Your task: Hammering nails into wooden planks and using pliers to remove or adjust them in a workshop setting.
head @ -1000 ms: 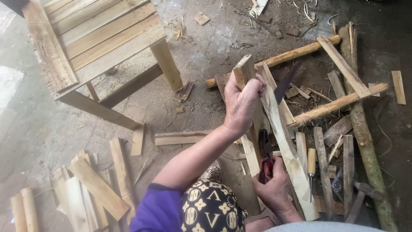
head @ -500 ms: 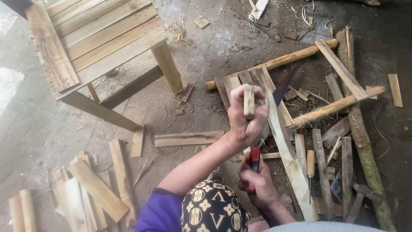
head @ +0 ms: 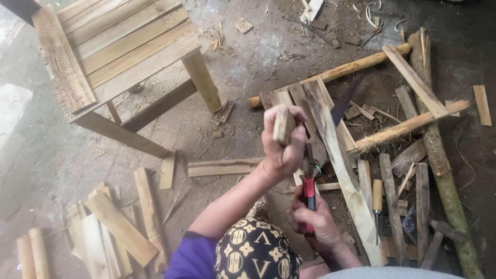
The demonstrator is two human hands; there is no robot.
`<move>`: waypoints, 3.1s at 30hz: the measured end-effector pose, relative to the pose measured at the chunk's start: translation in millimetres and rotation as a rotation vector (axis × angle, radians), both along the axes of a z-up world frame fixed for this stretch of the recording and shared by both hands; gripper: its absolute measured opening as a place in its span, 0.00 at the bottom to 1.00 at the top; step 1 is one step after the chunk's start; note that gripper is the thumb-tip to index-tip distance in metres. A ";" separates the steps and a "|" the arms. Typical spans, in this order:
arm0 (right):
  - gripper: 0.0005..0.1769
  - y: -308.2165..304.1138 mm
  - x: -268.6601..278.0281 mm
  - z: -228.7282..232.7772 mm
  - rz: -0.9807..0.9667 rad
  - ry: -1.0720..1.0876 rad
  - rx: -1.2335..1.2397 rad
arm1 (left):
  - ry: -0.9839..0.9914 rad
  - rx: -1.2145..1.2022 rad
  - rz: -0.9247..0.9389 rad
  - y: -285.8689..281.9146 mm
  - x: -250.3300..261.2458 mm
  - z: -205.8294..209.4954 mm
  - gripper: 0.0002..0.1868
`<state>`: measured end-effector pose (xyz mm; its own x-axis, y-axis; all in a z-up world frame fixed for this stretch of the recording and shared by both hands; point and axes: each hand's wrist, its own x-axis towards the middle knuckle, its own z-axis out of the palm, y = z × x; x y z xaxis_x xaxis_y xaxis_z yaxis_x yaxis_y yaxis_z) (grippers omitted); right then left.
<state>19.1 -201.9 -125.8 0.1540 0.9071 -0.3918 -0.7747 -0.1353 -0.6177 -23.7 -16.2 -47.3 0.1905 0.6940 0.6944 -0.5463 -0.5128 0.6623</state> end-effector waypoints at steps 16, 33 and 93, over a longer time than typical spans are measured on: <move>0.28 -49.0 22.6 -48.3 -0.026 -0.997 -0.396 | 0.102 -0.330 -0.170 15.8 2.7 -18.5 0.15; 0.15 -99.5 75.3 -31.4 -0.114 -1.974 -0.265 | -0.068 -0.785 -1.151 19.6 60.6 -15.3 0.13; 0.34 -118.4 93.0 19.3 0.136 -1.506 -0.663 | 0.701 -0.819 -1.075 -75.0 172.7 51.0 0.06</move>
<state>112.1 -320.3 -106.5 0.6690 0.6909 -0.2740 0.4685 -0.6782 -0.5662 149.0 -91.2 3.7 0.9578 0.1531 -0.2431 0.1261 0.5365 0.8345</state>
